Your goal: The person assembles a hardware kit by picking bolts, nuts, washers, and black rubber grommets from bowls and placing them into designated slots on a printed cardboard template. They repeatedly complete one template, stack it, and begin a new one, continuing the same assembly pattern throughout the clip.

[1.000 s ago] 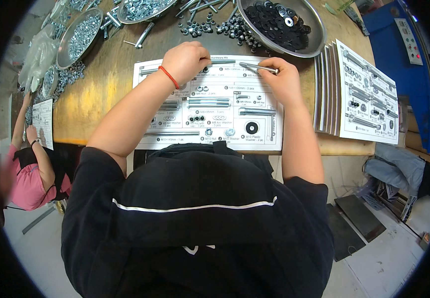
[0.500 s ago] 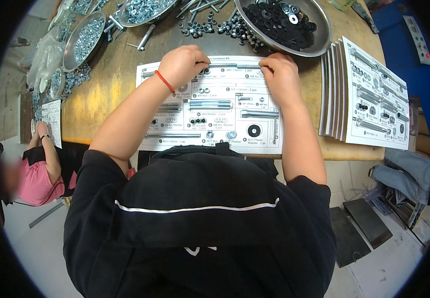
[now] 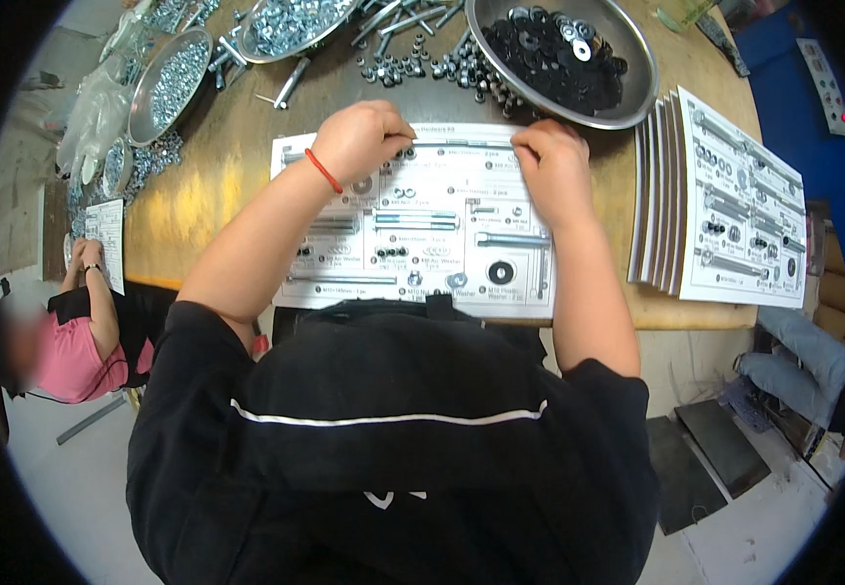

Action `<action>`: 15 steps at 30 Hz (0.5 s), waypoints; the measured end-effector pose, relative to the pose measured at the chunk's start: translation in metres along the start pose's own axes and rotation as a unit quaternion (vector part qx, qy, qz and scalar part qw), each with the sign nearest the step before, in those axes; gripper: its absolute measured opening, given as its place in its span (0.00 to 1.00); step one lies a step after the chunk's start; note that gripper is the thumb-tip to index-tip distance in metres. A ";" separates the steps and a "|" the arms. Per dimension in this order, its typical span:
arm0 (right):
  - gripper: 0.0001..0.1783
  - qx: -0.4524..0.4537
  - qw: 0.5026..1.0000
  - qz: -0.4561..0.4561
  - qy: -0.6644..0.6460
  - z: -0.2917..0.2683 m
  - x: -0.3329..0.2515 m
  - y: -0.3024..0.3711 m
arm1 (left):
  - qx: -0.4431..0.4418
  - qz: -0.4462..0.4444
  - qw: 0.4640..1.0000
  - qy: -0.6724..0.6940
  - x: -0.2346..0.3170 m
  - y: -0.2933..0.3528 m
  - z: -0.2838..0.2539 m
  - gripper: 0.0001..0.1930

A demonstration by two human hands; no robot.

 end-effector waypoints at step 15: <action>0.05 0.114 0.991 -0.010 -0.072 -0.029 0.002 0.006 | 0.054 -0.256 0.949 -0.178 -0.094 -0.093 -0.047 0.14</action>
Point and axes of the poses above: each hand's wrist, its own y-axis away from the middle knuckle, its own z-axis out of the palm, x = y × z, the point moved 9 cm from there along -y, towards the middle knuckle, and after that the axes turned 12 degrees about z, right-handed, at the moved point
